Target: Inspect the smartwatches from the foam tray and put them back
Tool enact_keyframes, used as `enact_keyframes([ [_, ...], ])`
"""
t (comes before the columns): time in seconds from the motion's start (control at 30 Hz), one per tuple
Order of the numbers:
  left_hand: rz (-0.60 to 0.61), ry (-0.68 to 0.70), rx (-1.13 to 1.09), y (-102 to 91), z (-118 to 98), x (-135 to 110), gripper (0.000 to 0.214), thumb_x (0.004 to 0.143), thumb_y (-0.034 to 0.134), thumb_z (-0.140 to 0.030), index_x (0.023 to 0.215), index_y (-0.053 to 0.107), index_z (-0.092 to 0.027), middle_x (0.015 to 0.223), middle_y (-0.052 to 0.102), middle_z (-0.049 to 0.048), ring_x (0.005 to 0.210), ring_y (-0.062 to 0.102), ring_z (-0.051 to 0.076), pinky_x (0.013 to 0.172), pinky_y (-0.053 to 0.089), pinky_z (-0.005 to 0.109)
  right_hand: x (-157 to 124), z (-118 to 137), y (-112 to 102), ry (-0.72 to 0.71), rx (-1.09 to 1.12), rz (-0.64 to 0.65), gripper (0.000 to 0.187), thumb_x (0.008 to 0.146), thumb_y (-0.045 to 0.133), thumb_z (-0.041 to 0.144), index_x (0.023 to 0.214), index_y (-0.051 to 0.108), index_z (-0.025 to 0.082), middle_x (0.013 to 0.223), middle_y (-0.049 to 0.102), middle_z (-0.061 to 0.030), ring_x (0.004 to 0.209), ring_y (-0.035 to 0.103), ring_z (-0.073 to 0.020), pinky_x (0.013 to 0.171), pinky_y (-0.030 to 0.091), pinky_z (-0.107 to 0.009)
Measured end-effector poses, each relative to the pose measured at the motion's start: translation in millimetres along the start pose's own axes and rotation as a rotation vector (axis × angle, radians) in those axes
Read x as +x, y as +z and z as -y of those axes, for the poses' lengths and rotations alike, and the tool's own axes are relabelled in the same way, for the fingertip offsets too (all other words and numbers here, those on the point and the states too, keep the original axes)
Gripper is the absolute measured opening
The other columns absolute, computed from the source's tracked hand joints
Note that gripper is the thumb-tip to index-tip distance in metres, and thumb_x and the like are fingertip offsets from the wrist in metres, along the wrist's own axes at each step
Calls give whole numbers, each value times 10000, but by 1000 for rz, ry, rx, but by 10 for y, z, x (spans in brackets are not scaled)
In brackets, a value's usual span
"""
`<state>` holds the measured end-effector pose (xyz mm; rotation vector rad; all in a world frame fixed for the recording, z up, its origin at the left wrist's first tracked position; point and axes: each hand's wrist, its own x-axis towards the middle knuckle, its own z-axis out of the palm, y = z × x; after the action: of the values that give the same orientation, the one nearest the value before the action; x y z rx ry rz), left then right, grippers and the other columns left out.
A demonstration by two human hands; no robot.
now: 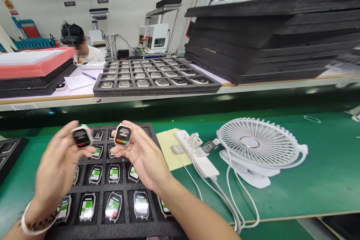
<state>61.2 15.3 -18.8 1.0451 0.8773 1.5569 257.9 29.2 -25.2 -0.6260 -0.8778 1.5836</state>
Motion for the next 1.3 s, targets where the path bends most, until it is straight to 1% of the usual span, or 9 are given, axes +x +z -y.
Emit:
enact_keyframes([
  [0.07,23,-169,10,18,129,74,434,876,696,-323,1284,619,-198,1069,680,76,715,693,155,655,577,296,136,-147,-67,145,63,11,430,843,771,427,1177,604,214,1045,732,-85,742,710,-193,700,539,-324],
  [0.13,55,-281,51,29,254,139,518,799,744,-242,1296,604,-199,1012,675,39,678,671,121,642,553,252,214,-273,-133,214,69,13,471,786,815,349,1174,593,202,1029,734,-71,738,715,-178,714,542,-303],
  [0.33,100,-206,188,18,429,189,564,707,781,-165,1235,585,-199,1069,685,50,654,615,80,597,519,203,230,-401,-196,204,-3,55,487,751,806,200,1182,580,221,969,717,-17,718,708,-144,745,557,-297],
  [0.43,107,-163,192,6,462,177,515,712,787,-181,1189,595,-203,1045,691,45,654,610,81,601,531,203,223,-402,-189,193,-19,68,495,740,796,171,1181,580,228,928,702,3,708,706,-143,731,561,-300],
  [0.6,128,-143,191,-5,501,167,482,751,756,-184,1203,590,-212,1165,692,76,692,657,95,658,580,236,229,-409,-196,183,-19,60,503,684,726,110,1150,580,234,962,695,4,714,700,-145,723,551,-308],
  [0.73,138,-160,204,-2,491,162,458,774,727,-184,1213,598,-197,1146,697,80,664,693,106,687,616,272,232,-415,-211,166,-39,48,477,693,697,126,1143,573,224,904,687,6,705,675,-147,714,529,-312],
  [0.87,121,-214,178,11,471,144,415,796,715,-231,1199,625,-186,1134,700,76,674,732,143,687,646,304,233,-424,-214,165,-77,28,404,739,747,203,1104,575,214,792,639,37,640,622,-122,647,471,-273],
  [1.03,125,-207,178,18,479,130,388,810,739,-293,1169,650,-175,1083,707,61,640,734,152,638,661,305,234,-428,-215,157,-90,-2,395,742,804,287,1055,573,220,841,623,33,583,552,-97,589,416,-261],
  [1.3,119,-245,170,9,476,141,428,766,715,-213,1187,643,-184,1120,709,67,668,744,159,681,654,311,229,-422,-196,152,-107,8,418,696,771,210,1058,563,224,804,601,44,605,549,-111,619,437,-276],
])
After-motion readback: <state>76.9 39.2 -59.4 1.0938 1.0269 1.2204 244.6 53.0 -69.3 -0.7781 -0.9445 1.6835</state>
